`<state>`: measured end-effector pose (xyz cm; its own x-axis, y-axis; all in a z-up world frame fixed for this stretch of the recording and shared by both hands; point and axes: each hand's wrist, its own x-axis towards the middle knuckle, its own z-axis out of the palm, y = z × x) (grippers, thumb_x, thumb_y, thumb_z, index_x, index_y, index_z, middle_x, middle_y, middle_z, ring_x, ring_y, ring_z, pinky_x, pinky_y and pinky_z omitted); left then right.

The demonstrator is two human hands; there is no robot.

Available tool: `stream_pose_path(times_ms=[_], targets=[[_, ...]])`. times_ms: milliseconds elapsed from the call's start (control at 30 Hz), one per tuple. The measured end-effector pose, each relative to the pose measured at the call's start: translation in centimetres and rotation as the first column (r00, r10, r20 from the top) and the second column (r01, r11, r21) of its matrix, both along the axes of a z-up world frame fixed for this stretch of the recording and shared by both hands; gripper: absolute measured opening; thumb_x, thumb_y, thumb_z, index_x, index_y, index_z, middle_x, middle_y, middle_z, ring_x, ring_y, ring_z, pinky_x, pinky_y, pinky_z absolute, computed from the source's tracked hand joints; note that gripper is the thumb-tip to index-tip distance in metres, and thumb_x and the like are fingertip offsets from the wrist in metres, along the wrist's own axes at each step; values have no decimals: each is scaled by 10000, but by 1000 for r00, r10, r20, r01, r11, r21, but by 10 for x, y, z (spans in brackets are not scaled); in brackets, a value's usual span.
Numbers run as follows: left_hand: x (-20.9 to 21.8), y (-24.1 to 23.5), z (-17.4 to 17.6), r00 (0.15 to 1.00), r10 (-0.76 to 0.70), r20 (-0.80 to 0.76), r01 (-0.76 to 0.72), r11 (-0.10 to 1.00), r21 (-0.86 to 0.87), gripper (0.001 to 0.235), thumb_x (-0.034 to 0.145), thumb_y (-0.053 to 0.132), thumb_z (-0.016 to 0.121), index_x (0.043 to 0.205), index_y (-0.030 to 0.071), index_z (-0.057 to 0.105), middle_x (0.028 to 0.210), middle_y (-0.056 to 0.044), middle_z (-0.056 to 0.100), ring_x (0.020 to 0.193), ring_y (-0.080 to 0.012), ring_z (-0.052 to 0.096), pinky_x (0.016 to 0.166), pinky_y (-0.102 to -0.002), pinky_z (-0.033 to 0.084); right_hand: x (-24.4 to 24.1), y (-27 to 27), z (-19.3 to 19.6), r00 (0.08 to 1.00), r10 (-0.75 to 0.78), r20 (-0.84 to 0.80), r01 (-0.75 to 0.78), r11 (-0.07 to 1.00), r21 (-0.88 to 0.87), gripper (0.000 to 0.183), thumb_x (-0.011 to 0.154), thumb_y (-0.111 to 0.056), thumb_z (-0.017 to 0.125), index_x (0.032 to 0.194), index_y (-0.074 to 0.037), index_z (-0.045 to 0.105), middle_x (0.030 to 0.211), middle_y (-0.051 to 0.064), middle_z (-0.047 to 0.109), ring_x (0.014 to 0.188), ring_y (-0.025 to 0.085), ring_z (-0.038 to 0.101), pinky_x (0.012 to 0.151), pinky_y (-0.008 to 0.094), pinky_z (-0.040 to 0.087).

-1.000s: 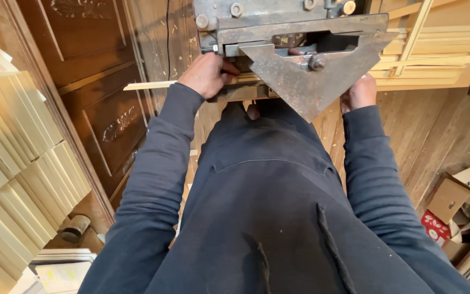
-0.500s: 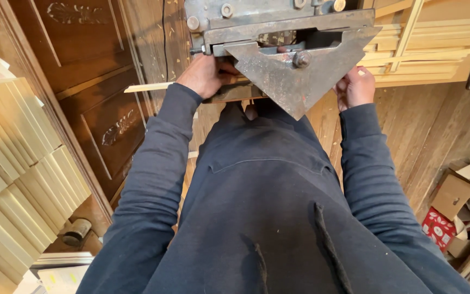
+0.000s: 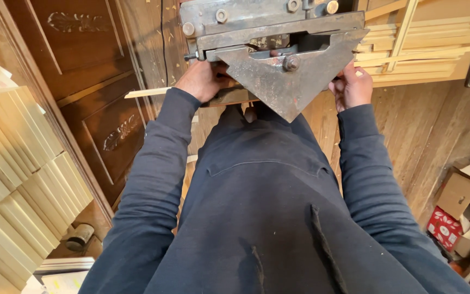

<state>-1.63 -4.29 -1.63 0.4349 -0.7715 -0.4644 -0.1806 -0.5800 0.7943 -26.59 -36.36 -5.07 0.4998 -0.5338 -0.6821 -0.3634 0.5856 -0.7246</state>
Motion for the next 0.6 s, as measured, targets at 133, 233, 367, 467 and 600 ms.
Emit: stream_pose_path(times_ms=[133, 233, 367, 467, 600], targets=[[-1, -1, 7, 1000, -1, -8, 1, 998, 57, 316, 853, 222, 780, 1097, 25, 737, 1051, -141, 766, 970, -352, 714, 853, -418, 562, -4, -1, -2, 999, -7, 33, 7, 1000, 17, 359, 1075, -408, 652, 1003, -56, 641, 888, 41, 690, 599, 81, 551, 593, 258, 521], [0, -1, 5, 999, -35, 21, 33, 994, 100, 313, 874, 259, 789, 1089, 35, 747, 1036, -155, 762, 964, -365, 707, 847, -427, 556, -7, -5, -9, 999, -14, 33, 14, 1000, 22, 362, 1083, -409, 657, 1001, -57, 628, 889, 32, 677, 586, 76, 528, 612, 266, 554], [-1, -1, 4, 999, 18, -30, -15, 995, 97, 330, 865, 252, 781, 1111, 37, 731, 1045, -147, 763, 959, -348, 712, 844, -415, 556, 2, 0, 4, 999, -3, 40, 2, 1000, 31, 352, 1061, -403, 634, 1021, -53, 637, 915, 51, 705, 689, 112, 678, 634, 267, 562], [-2, 0, -2, 1000, 19, -21, -18, 998, 53, 340, 854, 218, 772, 1138, 37, 723, 1072, -156, 755, 978, -353, 700, 841, -419, 549, -10, -6, -9, 999, -32, 23, 31, 999, 45, 348, 1087, -394, 656, 978, -67, 606, 904, 35, 666, 624, 94, 590, 642, 293, 575], [-2, -1, -1, 1000, 1, -3, -1, 998, 62, 341, 859, 225, 760, 1148, 46, 731, 1088, -166, 751, 998, -364, 694, 858, -427, 545, -23, -4, 14, 1000, 20, 2, -20, 998, 64, 333, 1093, -415, 640, 1071, -83, 646, 903, 28, 665, 557, 51, 473, 691, 287, 598]])
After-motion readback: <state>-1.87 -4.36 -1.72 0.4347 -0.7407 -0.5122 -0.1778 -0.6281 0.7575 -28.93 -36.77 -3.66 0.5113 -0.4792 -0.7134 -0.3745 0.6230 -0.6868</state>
